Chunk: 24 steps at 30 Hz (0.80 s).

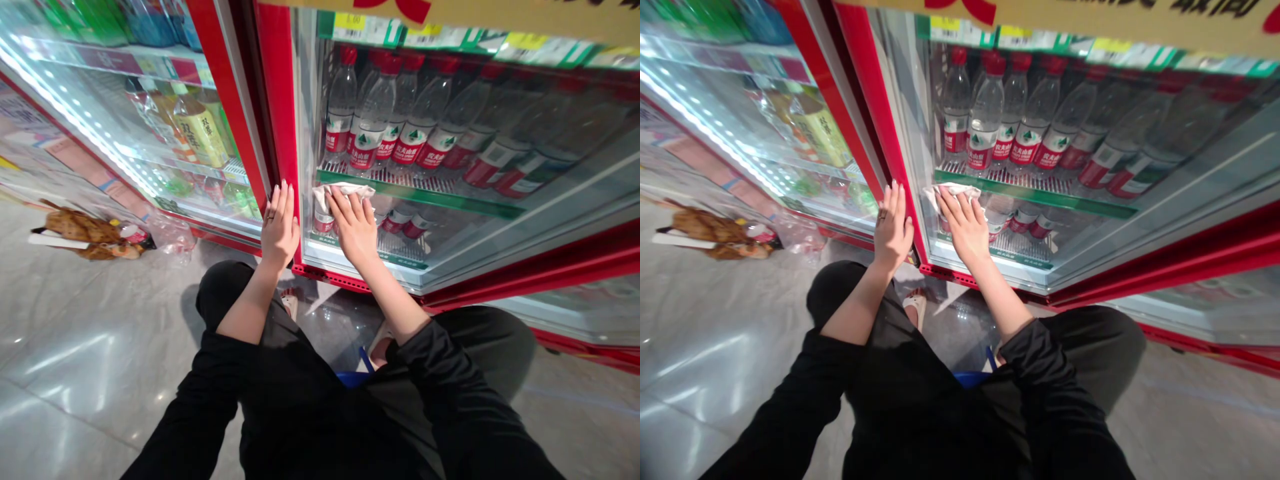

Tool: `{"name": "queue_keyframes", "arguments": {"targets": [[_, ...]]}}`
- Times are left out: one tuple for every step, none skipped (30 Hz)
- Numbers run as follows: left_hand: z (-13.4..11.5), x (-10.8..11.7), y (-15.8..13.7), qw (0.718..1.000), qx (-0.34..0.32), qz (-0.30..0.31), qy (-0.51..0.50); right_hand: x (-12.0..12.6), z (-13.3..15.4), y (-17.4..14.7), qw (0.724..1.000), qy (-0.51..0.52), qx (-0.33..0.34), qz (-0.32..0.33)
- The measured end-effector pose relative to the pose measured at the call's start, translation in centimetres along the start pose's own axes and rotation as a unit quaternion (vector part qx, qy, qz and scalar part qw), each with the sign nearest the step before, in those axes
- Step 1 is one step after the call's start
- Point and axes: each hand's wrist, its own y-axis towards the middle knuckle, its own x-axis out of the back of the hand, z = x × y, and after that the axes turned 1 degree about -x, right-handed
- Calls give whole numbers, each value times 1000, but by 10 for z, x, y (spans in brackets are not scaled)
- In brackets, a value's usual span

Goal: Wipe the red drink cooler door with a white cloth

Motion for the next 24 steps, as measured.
{"name": "queue_keyframes", "arguments": {"targets": [[0,0,0,1000,0,1,-1,-1,4,5,1000,-2,-9,-11],[-1,1,0,1000,0,2,1,-2,8,10,1000,-3,-15,-15],[-1,1,0,1000,-1,2,5,-2,13,16,1000,-4,-16,-11],[-1,1,0,1000,-1,1,9,-2,18,23,1000,-3,-13,1],[-1,0,0,1000,-1,0,14,-1,23,28,1000,-1,-8,16],[-1,0,0,1000,-2,-2,18,0,27,33,999,2,-1,32],[-1,0,0,1000,-2,-3,21,0,30,36,999,7,6,47],[-1,0,0,1000,-1,-3,22,1,32,37,998,12,13,59],[-1,0,0,1000,-2,-3,21,2,31,36,997,18,19,66],[0,0,0,1000,-2,-2,19,2,30,34,997,23,23,70],[0,0,-1,1000,-4,-1,18,2,27,30,997,26,26,70],[1,-1,-1,1000,-6,1,16,3,24,25,997,28,28,69],[2,-1,-1,1000,-8,0,16,3,20,19,997,28,26,68],[3,-1,-1,1000,-11,-2,18,3,17,14,997,25,20,66],[4,-1,-1,1000,-13,-5,21,4,14,9,998,22,12,63],[4,-1,-2,1000,-16,-8,25,4,12,6,998,17,1,60],[5,-2,-2,999,-19,-12,29,4,10,4,998,14,-9,55],[5,-2,-2,999,-22,-15,33,4,10,5,999,11,-19,48],[5,-2,-2,999,-25,-17,35,5,11,7,999,10,-26,39],[5,-2,-2,999,-27,-18,35,5,12,11,999,10,-31,29],[4,-2,-2,999,-28,-20,33,5,14,16,999,11,-32,19],[4,-2,-2,999,-27,-22,30,5,16,23,999,13,-29,12],[4,-3,-2,999,-27,-25,27,6,19,29,1000,16,-23,8],[4,-3,-2,999,-26,-28,23,6,21,36,1000,19,-13,8]]}}
